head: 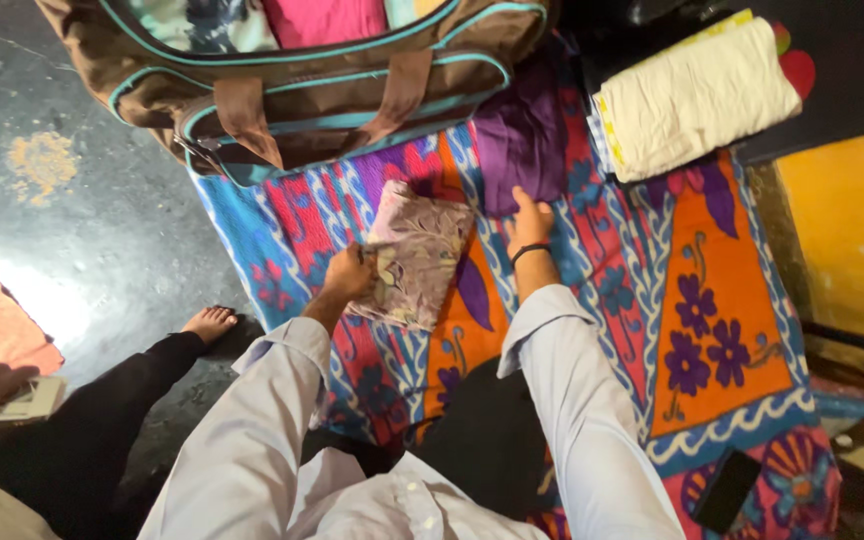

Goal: The person removes various garments from a brown duffel bag and folds them by hand on a colorful patterned bedspread. They handle a purple cloth, a floral-patterned cloth, a light blue patterned cloth, and a pink jacket, folding each into a neat stack.

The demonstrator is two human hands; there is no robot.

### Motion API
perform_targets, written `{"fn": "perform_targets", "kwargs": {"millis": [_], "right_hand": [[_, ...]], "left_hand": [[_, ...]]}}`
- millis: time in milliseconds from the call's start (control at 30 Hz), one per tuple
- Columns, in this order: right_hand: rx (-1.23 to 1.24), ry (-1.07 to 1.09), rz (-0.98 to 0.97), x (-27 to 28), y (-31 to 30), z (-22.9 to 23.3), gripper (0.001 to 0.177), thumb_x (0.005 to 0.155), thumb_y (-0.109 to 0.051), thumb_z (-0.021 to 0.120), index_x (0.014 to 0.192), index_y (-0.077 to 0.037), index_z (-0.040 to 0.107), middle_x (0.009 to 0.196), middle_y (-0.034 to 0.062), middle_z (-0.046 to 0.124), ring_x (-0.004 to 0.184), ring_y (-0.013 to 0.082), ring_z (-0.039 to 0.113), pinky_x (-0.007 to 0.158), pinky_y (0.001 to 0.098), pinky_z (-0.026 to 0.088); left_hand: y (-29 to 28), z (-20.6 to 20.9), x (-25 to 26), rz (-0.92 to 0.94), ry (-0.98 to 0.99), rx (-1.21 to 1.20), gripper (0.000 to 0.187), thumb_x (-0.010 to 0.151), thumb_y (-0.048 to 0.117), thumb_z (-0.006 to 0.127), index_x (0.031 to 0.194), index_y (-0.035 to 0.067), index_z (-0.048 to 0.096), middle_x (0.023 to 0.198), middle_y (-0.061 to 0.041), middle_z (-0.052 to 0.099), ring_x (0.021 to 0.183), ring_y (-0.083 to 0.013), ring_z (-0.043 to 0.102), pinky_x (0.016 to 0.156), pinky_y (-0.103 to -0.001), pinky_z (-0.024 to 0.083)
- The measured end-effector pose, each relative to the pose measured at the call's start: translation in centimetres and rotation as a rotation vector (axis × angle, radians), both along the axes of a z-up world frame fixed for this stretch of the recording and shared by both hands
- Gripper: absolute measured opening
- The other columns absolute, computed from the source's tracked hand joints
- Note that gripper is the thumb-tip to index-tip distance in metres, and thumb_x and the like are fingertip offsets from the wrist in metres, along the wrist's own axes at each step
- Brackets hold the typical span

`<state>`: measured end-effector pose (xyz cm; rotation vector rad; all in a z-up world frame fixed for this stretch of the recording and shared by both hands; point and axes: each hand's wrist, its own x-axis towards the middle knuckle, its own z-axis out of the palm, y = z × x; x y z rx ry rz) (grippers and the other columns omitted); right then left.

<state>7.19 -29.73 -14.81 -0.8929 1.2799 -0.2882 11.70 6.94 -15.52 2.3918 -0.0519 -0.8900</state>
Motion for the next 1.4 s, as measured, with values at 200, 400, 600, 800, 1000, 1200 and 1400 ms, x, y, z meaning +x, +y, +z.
{"fn": "perform_targets", "kwargs": {"millis": [200,400,600,800,1000,1200,1400], "right_hand": [[0.202,-0.096,-0.169,3.6,-1.6,0.8,0.043,0.076,-0.020,0.089,0.111,-0.008,0.068,0.093,0.0016,0.062,0.078,0.0188,0.057,0.073,0.0408,0.051],[0.162,-0.390,-0.119,3.3,-1.9,-1.2,0.029,0.083,-0.001,0.074,0.111,0.002,0.068,0.106,0.0096,0.073,0.094,0.0246,0.072,0.083,0.0387,0.064],[0.419,-0.665,-0.073,-2.6,-3.5,-1.2,0.017,0.093,0.001,0.066,0.109,0.007,0.068,0.109,0.0162,0.072,0.100,0.0277,0.072,0.092,0.0367,0.062],[-0.059,-0.498,0.161,-15.1,-0.9,1.2,0.013,0.096,-0.005,0.069,0.107,0.003,0.070,0.097,0.0138,0.073,0.089,0.0263,0.071,0.076,0.0371,0.059],[0.055,-0.473,0.186,-23.4,3.6,9.0,0.025,0.092,-0.003,0.069,0.116,0.005,0.068,0.100,0.0179,0.071,0.080,0.0299,0.068,0.067,0.0409,0.057],[0.033,-0.447,0.313,-24.0,10.5,14.0,0.053,0.080,0.008,0.072,0.131,0.007,0.059,0.126,0.0165,0.068,0.113,0.0282,0.069,0.104,0.0434,0.055],[0.120,-0.581,0.414,-24.7,16.3,12.6,0.070,0.080,0.011,0.074,0.145,-0.003,0.051,0.139,0.0123,0.061,0.127,0.0276,0.059,0.107,0.0413,0.049]], "left_hand": [[0.8,-0.1,-2.9,0.192,0.187,-0.256,0.037,0.099,0.033,0.059,0.112,0.000,0.047,0.086,-0.022,0.069,0.076,-0.0327,0.069,0.064,-0.045,0.053],[2.9,-1.2,-8.6,0.537,0.300,-0.459,0.028,0.106,0.030,0.053,0.115,0.005,0.048,0.079,-0.010,0.057,0.060,-0.0192,0.053,0.050,-0.037,0.045],[-1.9,-2.9,-15.7,0.907,0.357,-0.717,0.029,0.108,0.029,0.053,0.128,0.009,0.045,0.117,-0.018,0.063,0.084,-0.0245,0.067,0.067,-0.040,0.059],[-4.9,-2.3,-17.5,0.783,0.926,-0.628,0.044,0.103,0.037,0.048,0.140,0.017,0.038,0.130,-0.018,0.060,0.089,-0.0466,0.074,0.069,-0.056,0.061],[-1.2,2.3,-14.4,0.248,0.920,-0.414,0.080,0.106,0.061,0.057,0.135,-0.013,0.063,0.113,-0.029,0.077,0.083,-0.0362,0.077,0.070,-0.049,0.058],[-4.2,15.1,-12.1,0.530,0.957,-1.230,0.057,0.085,0.030,0.071,0.136,0.014,0.051,0.129,-0.010,0.065,0.115,-0.0268,0.067,0.094,-0.050,0.055],[-5.8,19.7,-11.3,0.647,0.532,-1.478,0.065,0.080,-0.007,0.078,0.139,0.004,0.054,0.132,-0.013,0.065,0.122,-0.0295,0.063,0.107,-0.047,0.052]]}}
